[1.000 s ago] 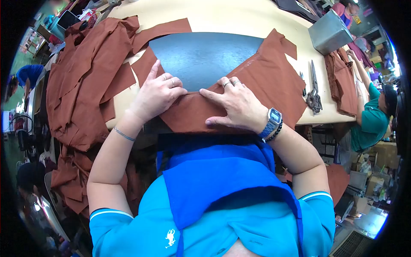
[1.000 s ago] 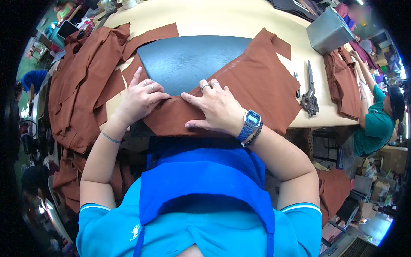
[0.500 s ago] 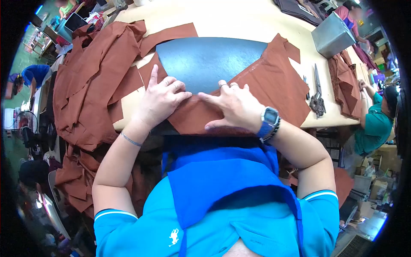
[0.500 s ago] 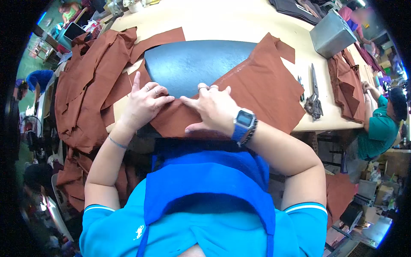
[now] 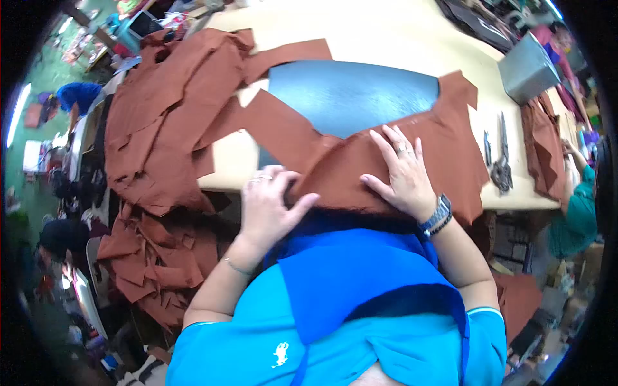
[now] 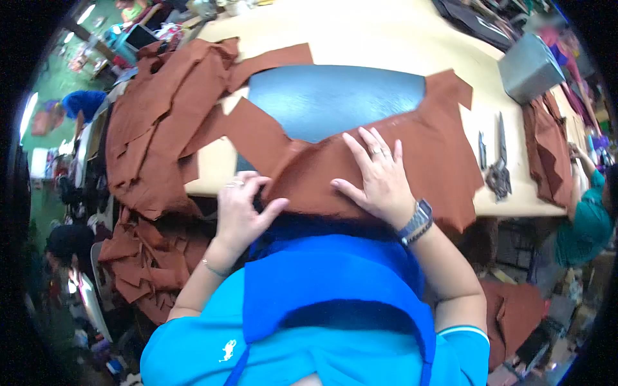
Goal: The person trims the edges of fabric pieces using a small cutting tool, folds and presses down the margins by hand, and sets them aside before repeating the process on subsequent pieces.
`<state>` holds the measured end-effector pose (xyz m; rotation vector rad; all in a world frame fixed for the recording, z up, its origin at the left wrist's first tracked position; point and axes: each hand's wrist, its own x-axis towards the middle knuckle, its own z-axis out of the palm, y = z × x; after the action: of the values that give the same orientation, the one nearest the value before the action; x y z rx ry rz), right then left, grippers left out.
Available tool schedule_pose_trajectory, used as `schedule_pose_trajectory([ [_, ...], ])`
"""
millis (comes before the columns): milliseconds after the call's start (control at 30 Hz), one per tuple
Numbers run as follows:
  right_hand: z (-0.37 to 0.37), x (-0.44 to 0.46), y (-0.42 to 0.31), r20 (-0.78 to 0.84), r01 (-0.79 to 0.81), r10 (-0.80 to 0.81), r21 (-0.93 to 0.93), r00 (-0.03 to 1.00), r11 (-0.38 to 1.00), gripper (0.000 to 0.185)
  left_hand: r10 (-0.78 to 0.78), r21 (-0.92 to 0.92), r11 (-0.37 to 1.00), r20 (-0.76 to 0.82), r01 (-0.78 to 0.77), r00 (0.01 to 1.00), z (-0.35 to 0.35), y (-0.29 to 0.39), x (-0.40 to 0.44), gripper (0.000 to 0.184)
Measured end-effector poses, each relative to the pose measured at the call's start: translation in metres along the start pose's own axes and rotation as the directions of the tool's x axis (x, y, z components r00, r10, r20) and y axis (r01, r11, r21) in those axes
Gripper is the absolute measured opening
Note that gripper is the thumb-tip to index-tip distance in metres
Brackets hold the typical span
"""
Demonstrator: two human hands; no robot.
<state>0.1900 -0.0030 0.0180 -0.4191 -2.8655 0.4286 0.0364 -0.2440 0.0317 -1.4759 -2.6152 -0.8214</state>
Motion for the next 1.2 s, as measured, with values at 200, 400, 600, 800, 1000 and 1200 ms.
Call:
schedule_pose_trajectory([
  [200,-0.012,0.004,-0.037,0.069,-0.006,-0.004,0.151,0.998,0.989,0.074,-0.233,-0.603,0.757,0.111,0.252,0.966,0.002,0.008,0.018,0.026],
  [400,-0.024,0.032,-0.012,-0.173,0.104,-0.027,0.451,0.985,0.886,0.056,-0.69,-0.931,0.235,0.042,0.279,0.723,-0.079,-0.039,0.006,0.047],
  [600,0.002,0.052,0.062,-0.182,0.019,0.039,0.306,0.982,0.952,0.051,-0.878,-0.919,0.393,-0.386,-0.034,0.284,-0.22,-0.183,-0.109,0.047],
  [800,0.011,0.047,0.073,-0.141,-0.02,0.058,0.259,0.988,0.966,0.046,-0.678,-0.672,0.735,-0.73,-0.089,-0.088,-0.374,-0.155,-0.207,0.047],
  [1000,0.008,0.048,0.061,-0.104,-0.013,0.058,0.387,0.993,0.922,0.041,-0.025,-0.093,0.824,-0.992,0.558,-0.127,-0.433,-0.19,-0.21,0.054],
  [1200,-0.081,0.034,-0.108,0.207,-0.185,-0.418,0.978,0.885,0.094,0.05,-0.522,0.052,0.757,-0.552,0.651,0.651,-0.277,-0.373,-0.216,0.066],
])
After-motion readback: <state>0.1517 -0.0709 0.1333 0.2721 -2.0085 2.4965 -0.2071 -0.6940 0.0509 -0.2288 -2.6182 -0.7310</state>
